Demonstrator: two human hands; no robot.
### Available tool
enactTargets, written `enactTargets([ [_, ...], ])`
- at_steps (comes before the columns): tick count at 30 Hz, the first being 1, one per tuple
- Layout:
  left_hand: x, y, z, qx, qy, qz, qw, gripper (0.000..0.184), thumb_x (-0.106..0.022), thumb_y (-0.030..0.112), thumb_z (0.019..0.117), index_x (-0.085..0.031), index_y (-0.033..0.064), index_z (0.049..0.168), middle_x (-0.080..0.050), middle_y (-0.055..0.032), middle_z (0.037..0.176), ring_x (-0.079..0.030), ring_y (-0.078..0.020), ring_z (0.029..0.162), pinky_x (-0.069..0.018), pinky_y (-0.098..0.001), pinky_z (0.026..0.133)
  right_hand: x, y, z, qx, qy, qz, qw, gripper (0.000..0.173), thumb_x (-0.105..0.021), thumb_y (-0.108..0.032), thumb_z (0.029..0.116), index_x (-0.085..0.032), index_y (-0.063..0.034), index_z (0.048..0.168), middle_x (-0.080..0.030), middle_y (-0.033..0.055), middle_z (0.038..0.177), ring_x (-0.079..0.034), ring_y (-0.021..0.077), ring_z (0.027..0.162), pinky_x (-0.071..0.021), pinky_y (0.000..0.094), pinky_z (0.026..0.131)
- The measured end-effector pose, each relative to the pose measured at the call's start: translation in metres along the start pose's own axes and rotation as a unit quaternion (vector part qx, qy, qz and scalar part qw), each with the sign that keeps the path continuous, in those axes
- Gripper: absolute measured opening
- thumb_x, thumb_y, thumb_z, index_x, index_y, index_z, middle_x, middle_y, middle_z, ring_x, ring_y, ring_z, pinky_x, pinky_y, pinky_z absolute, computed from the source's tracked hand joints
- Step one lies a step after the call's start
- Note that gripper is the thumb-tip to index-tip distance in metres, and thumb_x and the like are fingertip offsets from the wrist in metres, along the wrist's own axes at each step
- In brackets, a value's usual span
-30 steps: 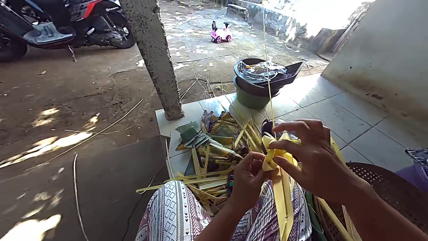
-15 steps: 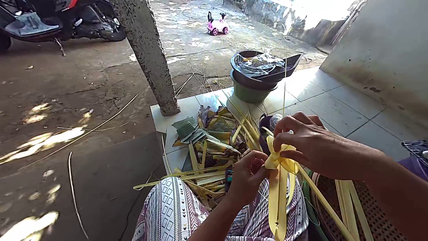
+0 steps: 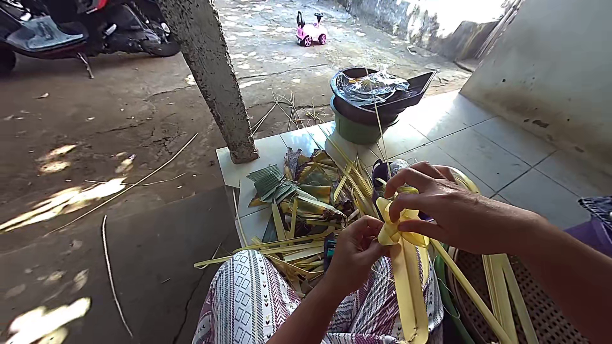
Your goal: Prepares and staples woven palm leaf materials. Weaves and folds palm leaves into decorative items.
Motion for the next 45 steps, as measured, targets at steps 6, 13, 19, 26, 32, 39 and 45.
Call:
enactTargets([
  [6,-0.001,-0.001,-0.002,-0.003,-0.01,0.017,1.0,0.019,-0.061,-0.009,0.0894,-0.059,0.0013,0.106,-0.067,0.0057,0.096,-0.066,0.0008,0.089,-0.057,-0.0213,0.083,-0.003,-0.006,-0.001,0.039,-0.005,-0.024,0.999,0.015,-0.059,-0.034,0.0961,-0.071,-0.0299,0.088,-0.063,-0.005,0.114,-0.052,0.0217,0.122,-0.0354,0.0491,0.098],
  [13,-0.003,0.003,-0.004,-0.009,-0.005,0.008,1.0,0.018,-0.061,-0.009,0.0894,-0.059,0.002,0.104,-0.067,0.0063,0.097,-0.066,0.0014,0.089,-0.0573,-0.0202,0.082,-0.007,-0.015,-0.005,0.042,0.07,-0.072,0.994,0.017,-0.059,-0.033,0.0963,-0.07,-0.0241,0.088,-0.066,0.0007,0.113,-0.055,0.0257,0.122,-0.0341,0.054,0.101],
  [19,0.001,0.003,-0.006,-0.016,0.011,-0.01,1.0,0.019,-0.06,-0.009,0.0902,-0.059,0.0044,0.103,-0.068,0.0077,0.096,-0.067,0.0005,0.088,-0.0584,-0.0216,0.081,-0.003,-0.021,-0.016,0.006,0.16,-0.137,0.978,0.035,-0.056,-0.046,0.0988,-0.074,-0.0165,0.093,-0.066,0.0071,0.111,-0.055,0.0298,0.114,-0.0328,0.0514,0.099],
  [26,-0.003,0.003,-0.009,-0.036,-0.011,-0.014,0.999,0.023,-0.062,-0.009,0.0894,-0.057,0.002,0.109,-0.069,0.0065,0.102,-0.069,-0.0014,0.094,-0.0591,-0.0247,0.086,-0.013,-0.031,-0.026,-0.037,0.182,-0.105,0.977,0.026,-0.055,-0.031,0.0999,-0.073,-0.0141,0.091,-0.067,0.0027,0.081,-0.063,0.0226,0.082,-0.0398,0.0461,0.083],
  [32,-0.002,0.002,-0.009,-0.035,-0.023,-0.016,0.999,0.021,-0.062,-0.008,0.0894,-0.058,0.0008,0.108,-0.068,0.004,0.102,-0.068,-0.0022,0.094,-0.059,-0.0245,0.085,-0.012,-0.034,-0.025,-0.03,0.187,-0.075,0.979,0.023,-0.054,-0.025,0.1,-0.073,-0.0131,0.106,-0.069,0.0011,0.085,-0.064,0.0196,0.084,-0.0431,0.0447,0.085],
  [39,-0.003,0.0,-0.01,-0.051,-0.037,-0.059,0.996,0.017,-0.06,0.0,0.0943,-0.061,0.0077,0.109,-0.069,0.0091,0.103,-0.068,-0.002,0.096,-0.0584,-0.0274,0.088,-0.014,-0.033,-0.025,-0.016,0.208,-0.056,0.976,0.021,-0.055,-0.017,0.0995,-0.075,-0.0154,0.094,-0.068,0.0006,0.085,-0.062,0.0178,0.085,-0.0416,0.0411,0.084],
  [45,0.0,-0.007,-0.01,-0.054,-0.052,-0.103,0.992,0.013,-0.06,0.02,0.0985,-0.066,0.0146,0.109,-0.069,0.0107,0.104,-0.067,-0.003,0.099,-0.0571,-0.0285,0.09,-0.016,-0.028,-0.029,-0.035,0.201,-0.003,0.979,0.024,-0.05,-0.02,0.1013,-0.073,-0.0148,0.097,-0.071,-0.0008,0.092,-0.064,0.0135,0.09,-0.0433,0.0368,0.084],
])
Point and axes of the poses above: each hand's wrist, its own z-axis towards the middle knuckle, its own x-axis out of the back of the hand, y = z × x, the point moved 7 cm from there along z, towards the middle knuckle
